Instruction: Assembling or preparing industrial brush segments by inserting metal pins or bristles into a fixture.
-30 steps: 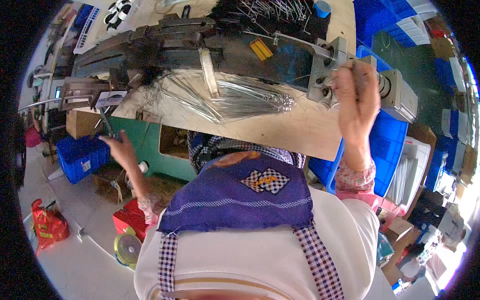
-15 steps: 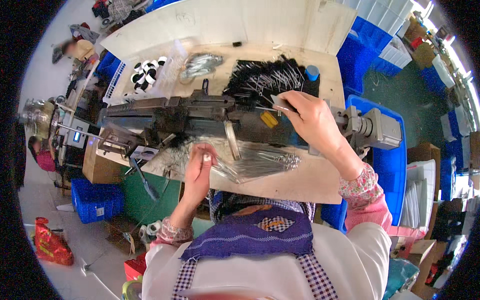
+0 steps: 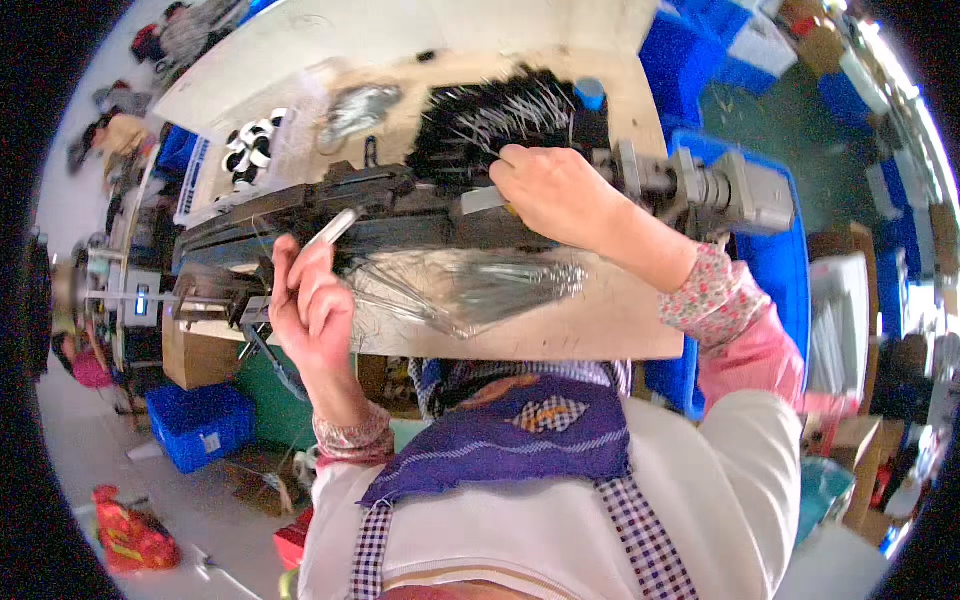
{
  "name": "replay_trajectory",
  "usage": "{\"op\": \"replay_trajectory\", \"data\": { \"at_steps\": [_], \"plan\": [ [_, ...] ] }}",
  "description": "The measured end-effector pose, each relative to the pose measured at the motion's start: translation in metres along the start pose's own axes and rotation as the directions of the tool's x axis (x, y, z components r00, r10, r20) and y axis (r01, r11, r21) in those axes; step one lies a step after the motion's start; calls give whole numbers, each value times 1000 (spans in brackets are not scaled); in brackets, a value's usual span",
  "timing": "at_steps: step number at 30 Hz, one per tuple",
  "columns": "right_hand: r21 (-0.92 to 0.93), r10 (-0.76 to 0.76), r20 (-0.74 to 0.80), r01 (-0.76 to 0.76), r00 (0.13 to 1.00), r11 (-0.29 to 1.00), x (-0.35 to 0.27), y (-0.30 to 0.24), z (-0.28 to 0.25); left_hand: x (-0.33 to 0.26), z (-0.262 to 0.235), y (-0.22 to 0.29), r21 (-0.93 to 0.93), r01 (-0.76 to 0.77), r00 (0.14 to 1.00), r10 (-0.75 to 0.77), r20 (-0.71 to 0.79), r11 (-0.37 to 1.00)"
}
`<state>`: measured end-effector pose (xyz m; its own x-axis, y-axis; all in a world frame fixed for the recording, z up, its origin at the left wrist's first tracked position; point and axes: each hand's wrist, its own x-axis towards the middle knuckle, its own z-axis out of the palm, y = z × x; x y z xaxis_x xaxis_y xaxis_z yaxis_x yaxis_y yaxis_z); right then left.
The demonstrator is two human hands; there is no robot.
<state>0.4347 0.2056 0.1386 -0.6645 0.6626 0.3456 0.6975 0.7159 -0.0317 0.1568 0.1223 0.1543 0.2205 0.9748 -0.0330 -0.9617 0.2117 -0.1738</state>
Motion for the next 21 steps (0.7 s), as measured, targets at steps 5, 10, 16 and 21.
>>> {"op": "replay_trajectory", "data": {
  "at_steps": [5,10,16,21],
  "plan": [
    [160,110,-123,-90,986,983,5,24,-11,-40,-55,20,876,-295,939,287,192,381],
    [-77,425,5,-423,905,903,52,100,-4,32,-45,-54,801,-120,980,-198,2,-586],
    [322,-68,49,49,997,946,16,49,-15,111,-64,-69,819,-50,972,-216,-91,-571],
    [375,-176,-36,177,984,910,28,31,11,101,-35,-50,24,-307,927,-294,232,-951]
  ]
}}
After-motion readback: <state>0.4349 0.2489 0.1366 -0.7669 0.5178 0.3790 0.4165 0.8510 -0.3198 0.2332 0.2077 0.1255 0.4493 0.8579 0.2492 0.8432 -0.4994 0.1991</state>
